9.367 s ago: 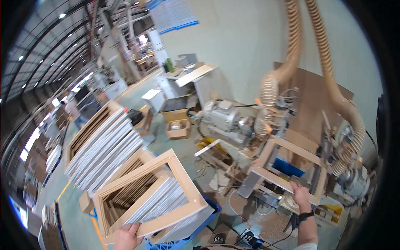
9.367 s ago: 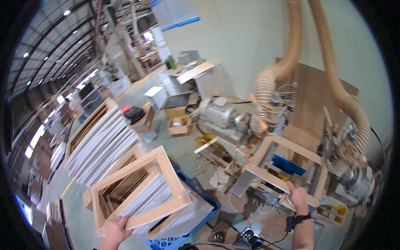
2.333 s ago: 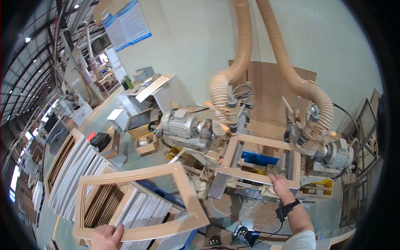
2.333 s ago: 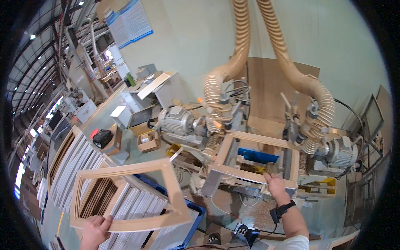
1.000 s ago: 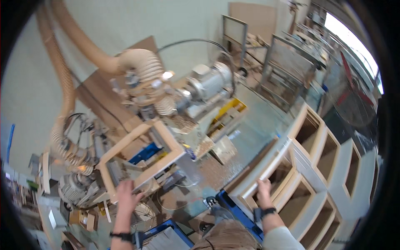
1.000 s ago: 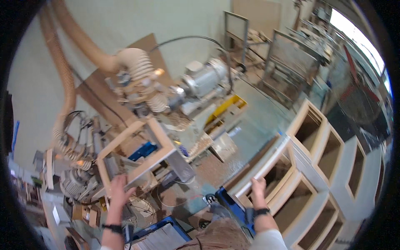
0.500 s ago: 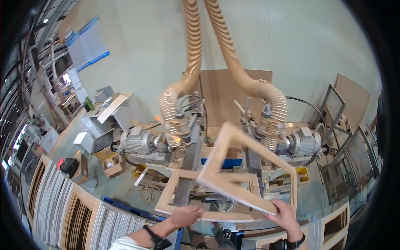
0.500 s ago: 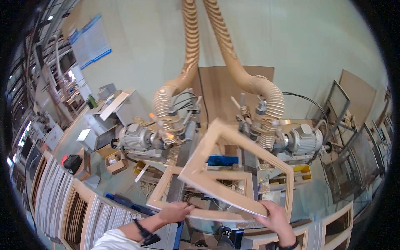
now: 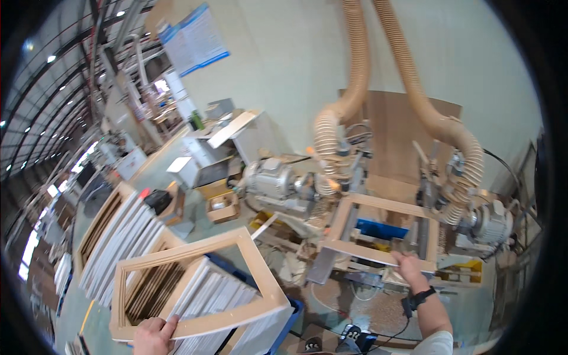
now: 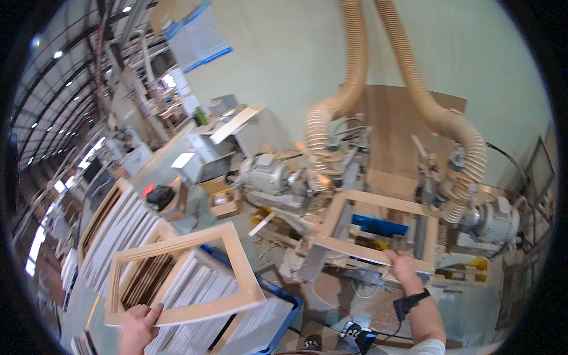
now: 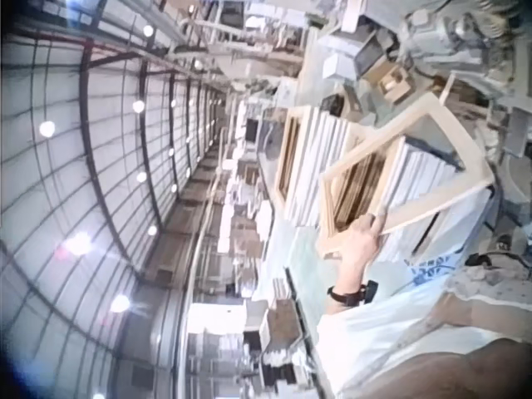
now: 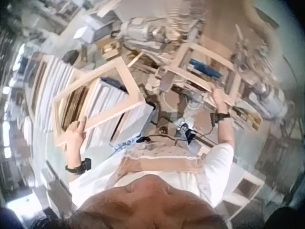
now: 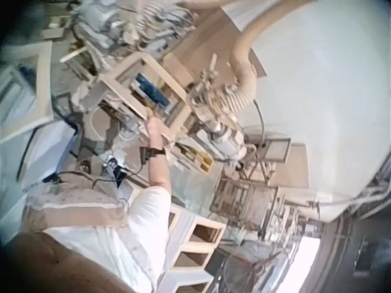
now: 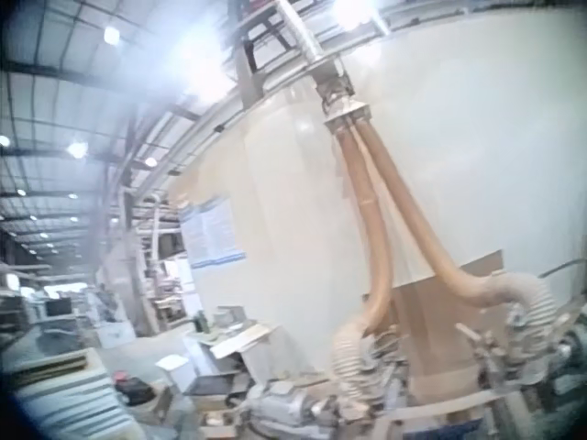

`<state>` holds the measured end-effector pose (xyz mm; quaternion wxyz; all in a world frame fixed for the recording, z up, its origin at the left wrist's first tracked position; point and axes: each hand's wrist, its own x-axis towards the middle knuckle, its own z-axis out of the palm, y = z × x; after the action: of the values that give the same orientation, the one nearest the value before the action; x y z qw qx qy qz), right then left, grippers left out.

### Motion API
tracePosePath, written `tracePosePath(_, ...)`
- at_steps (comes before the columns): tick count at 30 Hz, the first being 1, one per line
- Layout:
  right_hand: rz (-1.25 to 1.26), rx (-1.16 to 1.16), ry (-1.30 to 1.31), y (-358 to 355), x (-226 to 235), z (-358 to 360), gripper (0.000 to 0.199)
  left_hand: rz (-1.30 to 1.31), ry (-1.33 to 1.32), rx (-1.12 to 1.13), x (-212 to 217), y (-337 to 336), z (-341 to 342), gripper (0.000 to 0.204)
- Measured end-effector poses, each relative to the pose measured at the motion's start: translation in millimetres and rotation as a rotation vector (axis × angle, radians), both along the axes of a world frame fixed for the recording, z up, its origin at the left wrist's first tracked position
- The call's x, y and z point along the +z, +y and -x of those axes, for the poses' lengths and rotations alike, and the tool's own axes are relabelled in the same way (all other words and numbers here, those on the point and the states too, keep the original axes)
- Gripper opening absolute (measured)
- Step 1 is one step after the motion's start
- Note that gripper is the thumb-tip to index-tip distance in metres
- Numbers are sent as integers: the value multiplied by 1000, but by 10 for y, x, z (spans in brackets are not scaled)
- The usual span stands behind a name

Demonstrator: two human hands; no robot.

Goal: Loading wooden frames into a processing machine and then stacking the components into a storage crate.

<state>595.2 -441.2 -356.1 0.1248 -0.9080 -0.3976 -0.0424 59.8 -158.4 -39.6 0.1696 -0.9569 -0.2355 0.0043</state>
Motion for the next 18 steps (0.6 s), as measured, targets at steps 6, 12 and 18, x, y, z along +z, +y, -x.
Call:
tracePosePath(6,-45,31,101,67,225,83,64,-32,-305,459,-359,48,621,56)
tracePosePath(12,-217,67,-28,6,230,184,67,-127,-368,489,-613,350,624,59)
tracePosePath(18,-699,-442,4,-971,339,772,35,-457,-134,438,-369,288,473,52)
